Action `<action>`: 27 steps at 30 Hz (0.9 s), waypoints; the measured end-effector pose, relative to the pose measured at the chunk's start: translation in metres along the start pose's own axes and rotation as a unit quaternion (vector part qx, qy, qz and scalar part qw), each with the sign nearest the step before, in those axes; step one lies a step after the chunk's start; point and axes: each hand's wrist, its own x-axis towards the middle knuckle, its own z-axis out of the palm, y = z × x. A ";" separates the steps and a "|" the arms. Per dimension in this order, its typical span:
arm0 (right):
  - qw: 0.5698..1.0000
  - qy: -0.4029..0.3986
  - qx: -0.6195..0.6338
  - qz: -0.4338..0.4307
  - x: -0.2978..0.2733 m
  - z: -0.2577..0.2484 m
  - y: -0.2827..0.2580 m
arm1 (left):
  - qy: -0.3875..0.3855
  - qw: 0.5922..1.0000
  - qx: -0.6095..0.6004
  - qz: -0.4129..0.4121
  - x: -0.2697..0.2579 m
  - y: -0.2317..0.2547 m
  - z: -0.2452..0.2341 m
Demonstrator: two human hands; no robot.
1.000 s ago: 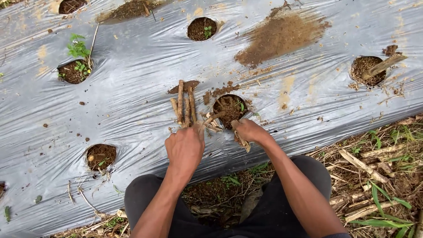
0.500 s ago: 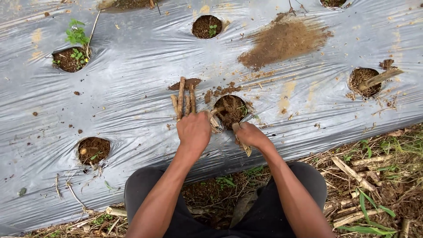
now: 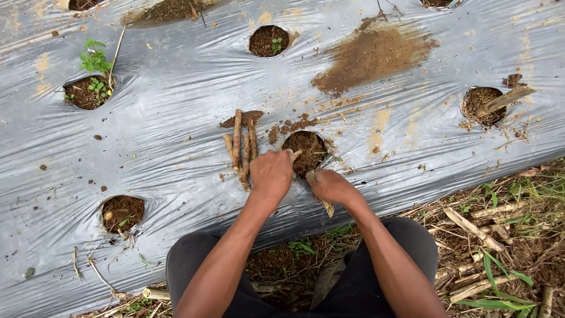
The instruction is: The person sits on a plastic sheet covering the ground and plants small wooden cuttings into pre-cut holes. They use their hands to clear soil and weeds from the holes, insert the cuttings, and pack the soil around them.
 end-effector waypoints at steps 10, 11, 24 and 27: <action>0.997 -0.022 -0.073 0.002 -0.033 -0.026 -0.046 | -0.024 0.999 0.042 -0.005 0.011 -0.006 0.009; 0.998 -0.024 -0.054 0.001 -0.036 -0.029 -0.048 | -0.023 0.999 0.027 -0.010 0.011 -0.012 0.008; 0.993 -0.040 0.088 0.068 -0.022 -0.045 -0.030 | -0.099 0.991 -0.052 -0.073 0.011 -0.014 -0.011; 0.963 0.000 0.242 0.118 0.024 -0.029 0.032 | -0.031 0.995 -0.075 -0.063 -0.013 -0.016 -0.071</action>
